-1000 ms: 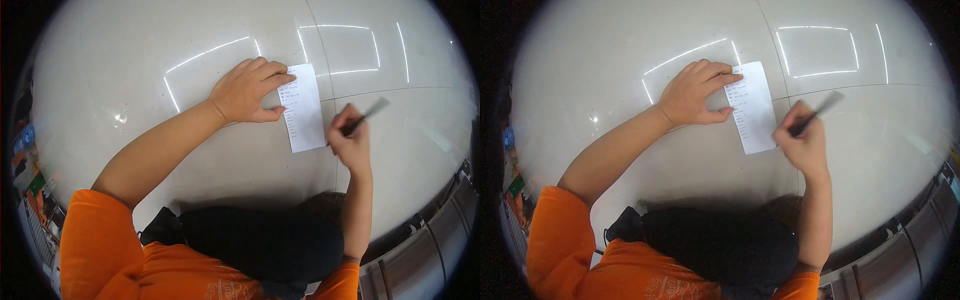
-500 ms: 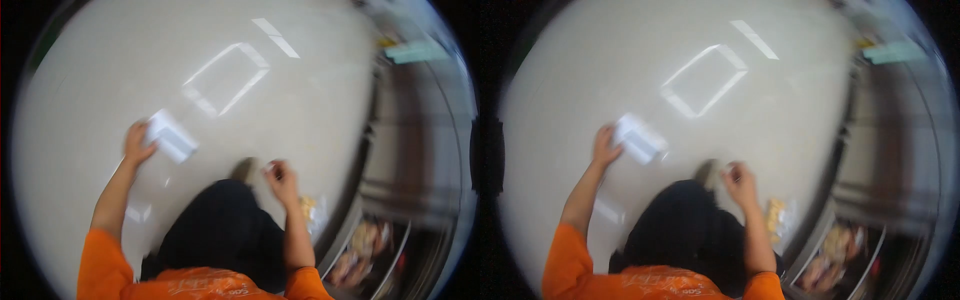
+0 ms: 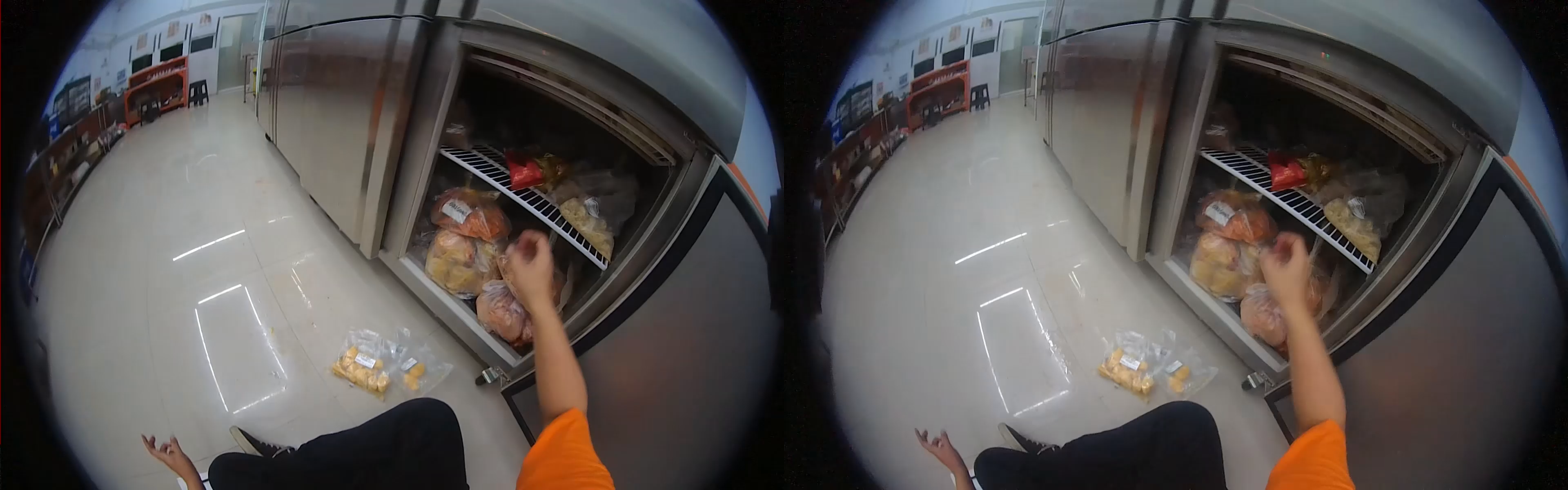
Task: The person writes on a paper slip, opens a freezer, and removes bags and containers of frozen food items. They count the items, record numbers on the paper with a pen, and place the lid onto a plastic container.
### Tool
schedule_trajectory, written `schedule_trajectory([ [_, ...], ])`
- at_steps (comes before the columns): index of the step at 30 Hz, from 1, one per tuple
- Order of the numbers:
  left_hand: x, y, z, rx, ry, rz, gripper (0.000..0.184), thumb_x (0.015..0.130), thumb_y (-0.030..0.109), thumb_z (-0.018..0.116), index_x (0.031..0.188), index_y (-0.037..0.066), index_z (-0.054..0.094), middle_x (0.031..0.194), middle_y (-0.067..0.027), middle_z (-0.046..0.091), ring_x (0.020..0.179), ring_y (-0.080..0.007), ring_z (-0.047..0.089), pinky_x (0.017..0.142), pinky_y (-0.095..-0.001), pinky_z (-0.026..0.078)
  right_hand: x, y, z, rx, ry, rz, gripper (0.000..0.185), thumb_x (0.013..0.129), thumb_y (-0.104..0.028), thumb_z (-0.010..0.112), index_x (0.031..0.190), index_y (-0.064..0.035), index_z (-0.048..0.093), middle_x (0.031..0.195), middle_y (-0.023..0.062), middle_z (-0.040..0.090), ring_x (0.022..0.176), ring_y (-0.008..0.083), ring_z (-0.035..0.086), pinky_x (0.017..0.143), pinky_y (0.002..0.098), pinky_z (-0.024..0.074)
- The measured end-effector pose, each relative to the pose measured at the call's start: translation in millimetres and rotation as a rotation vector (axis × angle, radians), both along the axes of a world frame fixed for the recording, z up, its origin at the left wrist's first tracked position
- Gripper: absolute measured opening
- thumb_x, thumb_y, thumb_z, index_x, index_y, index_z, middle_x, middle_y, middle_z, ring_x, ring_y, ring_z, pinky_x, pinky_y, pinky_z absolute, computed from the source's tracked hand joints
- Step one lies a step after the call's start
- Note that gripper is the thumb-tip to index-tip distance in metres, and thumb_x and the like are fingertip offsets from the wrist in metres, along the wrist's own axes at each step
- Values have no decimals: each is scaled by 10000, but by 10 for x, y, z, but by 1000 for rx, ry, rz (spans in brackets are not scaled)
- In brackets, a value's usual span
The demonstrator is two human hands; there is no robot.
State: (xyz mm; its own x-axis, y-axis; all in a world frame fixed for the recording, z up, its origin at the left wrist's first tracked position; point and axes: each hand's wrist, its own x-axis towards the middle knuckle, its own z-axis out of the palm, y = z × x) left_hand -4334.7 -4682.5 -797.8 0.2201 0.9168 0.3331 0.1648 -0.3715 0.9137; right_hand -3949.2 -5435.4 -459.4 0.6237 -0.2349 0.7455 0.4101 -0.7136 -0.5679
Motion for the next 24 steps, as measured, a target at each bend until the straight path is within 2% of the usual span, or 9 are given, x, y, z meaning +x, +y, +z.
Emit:
schedule_trajectory([
  [2,718,-520,738,11,-178,-100,858,871,-67,598,1606,150,213,1433,-109,403,887,-147,475,878,-309,461,652,-376,392,207,-121,-1,456,833,-123,794,1190,42,563,983,75,635,849,151,630,761,280,531],
  [4,1196,-978,1261,-3,-282,-225,883,868,-84,588,1612,156,178,1427,-114,401,867,-144,488,852,-309,471,895,-323,852,886,-2,191,458,832,-172,795,1175,43,580,994,109,642,782,155,655,624,282,570],
  [6,1472,-1376,1441,-22,-343,-330,893,867,-91,583,1614,162,163,1418,-115,397,855,-140,495,826,-312,479,1295,-394,980,991,42,430,437,819,-216,809,1133,16,614,981,107,652,754,169,659,595,289,570],
  [9,1811,-1771,1393,-68,-318,-426,899,855,-88,593,1608,173,175,1399,-113,385,856,-138,500,790,-315,485,1718,-307,1265,1182,103,154,334,855,-225,782,1097,-43,639,1000,90,617,723,179,612,567,307,545],
  [11,1857,-1894,1119,-132,-259,-429,918,831,-89,611,1600,181,189,1388,-111,375,864,-144,505,769,-313,485,1894,-290,1380,1169,178,66,366,840,-259,799,1088,-46,636,1003,87,628,693,186,607,539,311,535],
  [14,1813,-1806,566,-451,-52,-266,845,876,75,628,1593,220,206,1380,-98,430,919,-167,487,830,-304,432,2557,-598,1239,1129,199,-178,454,818,-307,825,1125,-33,634,1021,102,662,711,218,651,523,343,546],
  [16,1809,-1605,505,-683,-109,-272,826,872,169,639,1584,228,223,1356,-86,458,958,-196,480,858,-356,406,2723,-766,1160,1082,180,-307,528,801,-330,843,1174,-19,635,1053,127,689,795,255,691,576,382,569],
  [21,1940,-1425,415,-796,-113,-231,781,856,240,634,1546,224,268,1161,-25,548,844,-157,477,747,-312,387,2596,-704,1170,636,381,-548,940,764,-510,849,1383,95,480,1352,227,608,1207,340,645,983,414,545],
  [24,1938,-1485,444,-800,-125,-239,794,855,219,637,1553,212,259,1166,-29,543,847,-151,482,729,-310,390,2536,-573,1146,817,231,-474,911,750,-436,869,1384,92,482,1353,246,605,1188,368,650,1021,400,514],
])
